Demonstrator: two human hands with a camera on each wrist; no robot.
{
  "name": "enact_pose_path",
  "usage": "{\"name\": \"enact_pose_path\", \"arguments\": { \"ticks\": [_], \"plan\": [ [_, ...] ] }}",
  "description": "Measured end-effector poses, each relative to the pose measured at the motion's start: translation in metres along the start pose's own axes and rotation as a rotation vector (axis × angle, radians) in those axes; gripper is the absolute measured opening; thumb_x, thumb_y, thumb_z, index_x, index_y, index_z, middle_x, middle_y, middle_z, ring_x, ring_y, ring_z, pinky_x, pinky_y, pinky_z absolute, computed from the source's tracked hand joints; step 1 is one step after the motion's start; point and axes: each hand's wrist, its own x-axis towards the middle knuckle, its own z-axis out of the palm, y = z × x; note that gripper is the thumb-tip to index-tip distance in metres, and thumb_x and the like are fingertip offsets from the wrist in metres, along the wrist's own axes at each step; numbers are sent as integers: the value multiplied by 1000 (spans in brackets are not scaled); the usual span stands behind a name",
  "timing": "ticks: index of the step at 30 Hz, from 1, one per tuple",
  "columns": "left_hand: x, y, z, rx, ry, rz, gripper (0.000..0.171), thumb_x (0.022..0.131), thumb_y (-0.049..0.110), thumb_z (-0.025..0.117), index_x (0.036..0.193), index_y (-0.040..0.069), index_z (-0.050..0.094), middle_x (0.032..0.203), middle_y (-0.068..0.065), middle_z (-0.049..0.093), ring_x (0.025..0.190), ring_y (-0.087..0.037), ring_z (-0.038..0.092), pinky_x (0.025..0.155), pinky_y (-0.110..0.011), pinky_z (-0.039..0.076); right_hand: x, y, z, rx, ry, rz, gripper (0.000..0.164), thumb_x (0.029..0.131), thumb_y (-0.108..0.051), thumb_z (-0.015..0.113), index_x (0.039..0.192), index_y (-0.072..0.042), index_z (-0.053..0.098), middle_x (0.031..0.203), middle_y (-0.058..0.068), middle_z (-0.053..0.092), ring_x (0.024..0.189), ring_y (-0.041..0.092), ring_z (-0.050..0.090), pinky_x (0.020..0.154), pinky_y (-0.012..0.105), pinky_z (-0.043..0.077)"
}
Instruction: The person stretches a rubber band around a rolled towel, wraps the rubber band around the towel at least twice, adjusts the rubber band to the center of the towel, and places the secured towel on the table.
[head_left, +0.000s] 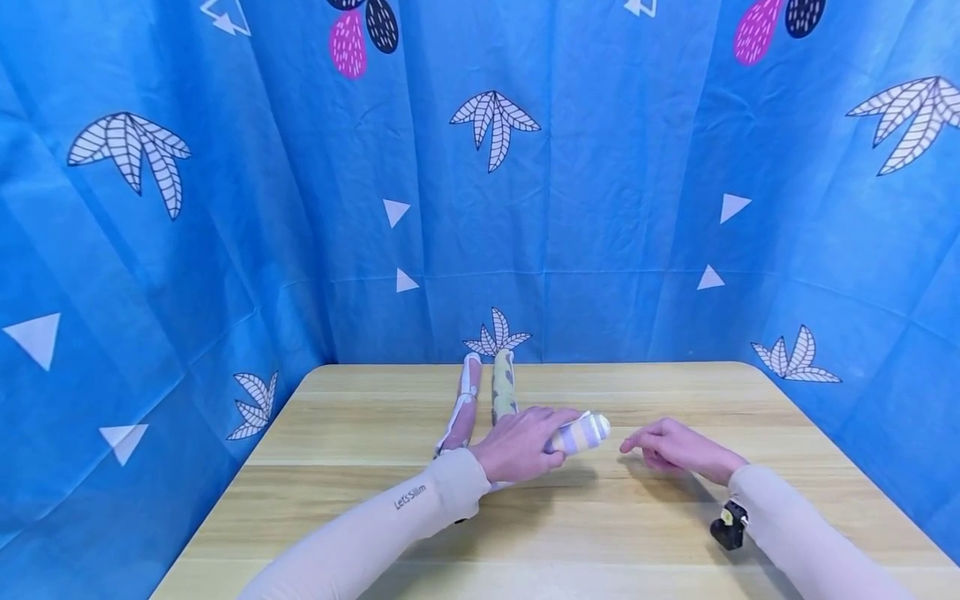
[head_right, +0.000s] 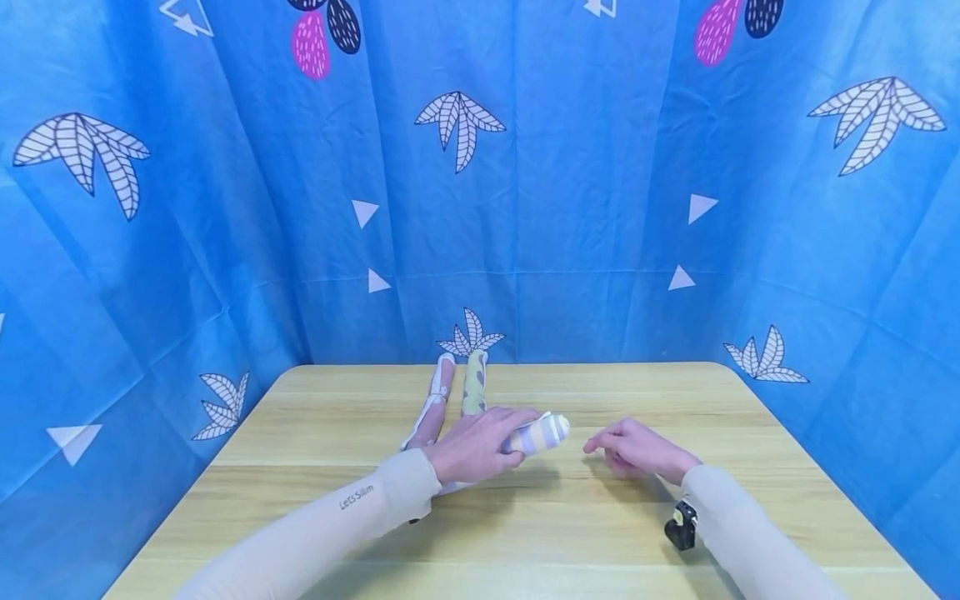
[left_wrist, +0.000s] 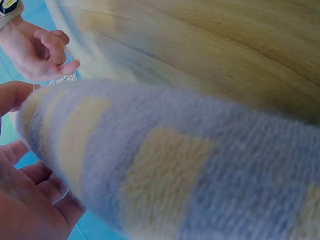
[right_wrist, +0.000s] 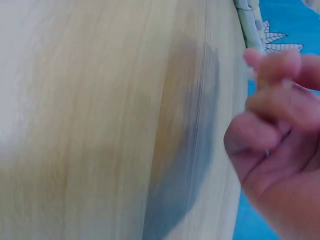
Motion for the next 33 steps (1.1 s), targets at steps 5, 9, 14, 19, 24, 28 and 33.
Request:
{"name": "enact_pose_path", "arguments": {
  "ticks": [5, 9, 14, 19, 24, 28, 33],
  "plan": [
    [-2, -1, -1, 4, 1, 2, 61, 96, 38, 63, 152, 35, 39, 141, 2, 59, 112, -14, 60, 75, -29, 50, -4, -10, 1, 72, -18, -63, 42, 108, -13, 32, 136, 7, 55, 81, 27, 66, 46, 10, 44, 53, 30, 47],
    [-4, -2, -2, 2, 6, 15, 61, 96, 37, 63, 152, 34, 39, 143, 4, 57, 114, -14, 60, 82, -31, 52, -5, -17, 6, 57, 65, -83, 37, 106, -14, 46, 137, 3, 57, 80, 28, 65, 43, 10, 46, 43, 32, 45],
    [-6, -5, -2, -11, 21, 46, 60, 97, 37, 63, 152, 36, 40, 145, 5, 56, 118, -13, 60, 87, -33, 53, -5, -25, 13, 26, 181, -95, 48, 96, -22, 68, 138, 0, 58, 79, 25, 68, 44, 15, 53, 41, 33, 44],
    [-8, -6, -3, -26, 30, 46, 61, 97, 37, 64, 152, 37, 39, 144, 7, 57, 117, -12, 60, 83, -30, 52, -5, -34, 18, 13, 215, -133, 60, 91, -24, 75, 142, -1, 54, 91, 21, 74, 55, 23, 65, 64, 29, 53],
    [-9, -6, -5, -38, 23, 25, 61, 97, 37, 64, 152, 39, 38, 144, 7, 57, 114, -11, 60, 78, -26, 51, -4, -38, 25, 12, 214, -235, 65, 89, -17, 76, 145, 3, 48, 102, 22, 73, 80, 19, 70, 77, 28, 55],
    [-8, -6, -6, -50, 17, 22, 62, 96, 36, 64, 153, 38, 38, 144, 7, 57, 110, -10, 59, 73, -22, 49, -3, -42, 30, -4, 239, -270, 68, 89, -15, 75, 148, -2, 46, 110, 17, 72, 98, 22, 68, 80, 29, 54],
    [-8, -8, -7, -54, 25, 25, 63, 95, 34, 65, 153, 36, 38, 143, 6, 58, 108, -9, 59, 72, -20, 48, -2, -47, 35, -10, 271, -294, 71, 86, -18, 78, 147, -7, 45, 120, 12, 67, 112, 29, 61, 83, 34, 54]
  ]
}}
